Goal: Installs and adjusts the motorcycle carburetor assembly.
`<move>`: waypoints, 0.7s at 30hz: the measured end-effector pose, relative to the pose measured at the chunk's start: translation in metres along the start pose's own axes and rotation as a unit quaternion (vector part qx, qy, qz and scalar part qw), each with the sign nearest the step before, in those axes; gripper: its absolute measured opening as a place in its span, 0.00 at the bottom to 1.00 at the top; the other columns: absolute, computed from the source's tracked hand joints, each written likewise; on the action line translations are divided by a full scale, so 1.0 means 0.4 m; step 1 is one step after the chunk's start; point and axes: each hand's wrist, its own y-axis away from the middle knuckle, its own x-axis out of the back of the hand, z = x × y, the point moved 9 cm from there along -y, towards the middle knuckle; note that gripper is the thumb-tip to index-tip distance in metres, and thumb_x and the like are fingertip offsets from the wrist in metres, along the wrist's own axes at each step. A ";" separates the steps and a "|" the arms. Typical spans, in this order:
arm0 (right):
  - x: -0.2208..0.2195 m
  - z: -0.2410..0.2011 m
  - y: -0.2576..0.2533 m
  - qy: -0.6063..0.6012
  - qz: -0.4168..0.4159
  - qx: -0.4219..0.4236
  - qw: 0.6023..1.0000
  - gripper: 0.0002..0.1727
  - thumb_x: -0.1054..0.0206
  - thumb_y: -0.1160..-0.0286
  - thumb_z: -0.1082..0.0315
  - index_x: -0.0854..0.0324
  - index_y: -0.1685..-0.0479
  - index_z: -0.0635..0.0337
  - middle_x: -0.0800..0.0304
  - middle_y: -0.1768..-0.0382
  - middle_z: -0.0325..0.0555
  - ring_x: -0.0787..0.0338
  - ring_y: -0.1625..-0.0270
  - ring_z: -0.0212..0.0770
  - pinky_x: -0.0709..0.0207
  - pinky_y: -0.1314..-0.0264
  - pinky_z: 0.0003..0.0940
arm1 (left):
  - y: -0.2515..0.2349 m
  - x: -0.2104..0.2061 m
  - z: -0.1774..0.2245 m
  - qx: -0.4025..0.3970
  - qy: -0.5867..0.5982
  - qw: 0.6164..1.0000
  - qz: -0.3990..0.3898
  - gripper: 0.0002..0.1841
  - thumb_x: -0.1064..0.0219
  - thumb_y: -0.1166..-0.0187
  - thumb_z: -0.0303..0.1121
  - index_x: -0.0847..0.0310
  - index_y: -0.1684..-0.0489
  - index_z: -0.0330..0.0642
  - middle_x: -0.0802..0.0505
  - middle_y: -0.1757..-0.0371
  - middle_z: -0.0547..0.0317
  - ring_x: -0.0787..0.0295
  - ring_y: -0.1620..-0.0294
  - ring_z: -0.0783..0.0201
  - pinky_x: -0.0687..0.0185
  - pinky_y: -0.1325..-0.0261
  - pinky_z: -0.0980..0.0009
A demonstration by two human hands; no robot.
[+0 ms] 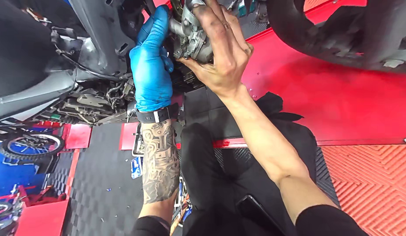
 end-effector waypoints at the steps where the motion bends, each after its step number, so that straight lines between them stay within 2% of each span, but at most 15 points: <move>1: 0.001 0.003 0.000 -0.014 0.004 -0.007 1.000 0.33 0.10 0.50 0.54 0.08 0.45 0.66 0.05 0.44 0.59 0.05 0.39 0.52 0.11 0.39 0.41 | -0.001 -0.001 0.001 0.000 0.006 1.000 -0.012 0.11 0.41 0.09 0.36 0.15 0.44 0.42 0.20 0.75 0.67 0.36 0.85 0.74 0.38 0.85 0.80; 4: 0.007 0.005 -0.007 -0.026 0.004 -0.003 1.000 0.34 0.09 0.51 0.53 0.08 0.45 0.67 0.04 0.45 0.58 0.05 0.40 0.51 0.10 0.41 0.40 | -0.004 -0.003 0.004 -0.008 0.033 0.999 -0.026 0.13 0.44 0.08 0.33 0.15 0.41 0.40 0.19 0.74 0.67 0.36 0.86 0.75 0.38 0.85 0.81; 7: 0.010 0.011 -0.013 -0.013 -0.016 0.007 1.000 0.35 0.09 0.52 0.49 0.08 0.45 0.65 0.03 0.47 0.55 0.04 0.42 0.48 0.11 0.45 0.39 | -0.004 0.001 -0.002 -0.015 0.052 0.998 -0.019 0.10 0.42 0.09 0.31 0.17 0.42 0.38 0.21 0.76 0.67 0.36 0.87 0.74 0.36 0.86 0.81; 11: 0.011 0.016 -0.023 -0.024 -0.031 -0.009 0.999 0.38 0.09 0.54 0.48 0.09 0.44 0.66 0.03 0.47 0.54 0.04 0.43 0.47 0.11 0.45 0.40 | -0.005 0.001 -0.004 -0.027 0.052 0.998 -0.033 0.07 0.43 0.09 0.31 0.19 0.47 0.41 0.26 0.80 0.69 0.38 0.88 0.75 0.37 0.86 0.82; 17: 0.006 0.021 -0.034 -0.033 -0.072 -0.048 0.996 0.41 0.11 0.53 0.45 0.10 0.42 0.67 0.02 0.48 0.52 0.04 0.47 0.44 0.12 0.47 0.39 | -0.004 -0.001 -0.005 -0.044 0.071 0.995 -0.048 0.11 0.45 0.09 0.28 0.20 0.40 0.37 0.26 0.79 0.68 0.39 0.89 0.74 0.38 0.88 0.81; 21: 0.003 0.031 -0.025 -0.051 -0.063 -0.088 0.993 0.43 0.10 0.53 0.45 0.11 0.40 0.69 0.02 0.49 0.51 0.03 0.47 0.42 0.10 0.46 0.37 | -0.004 -0.008 -0.005 -0.052 0.076 0.993 -0.075 0.13 0.48 0.08 0.28 0.21 0.35 0.37 0.25 0.80 0.68 0.39 0.89 0.75 0.40 0.88 0.82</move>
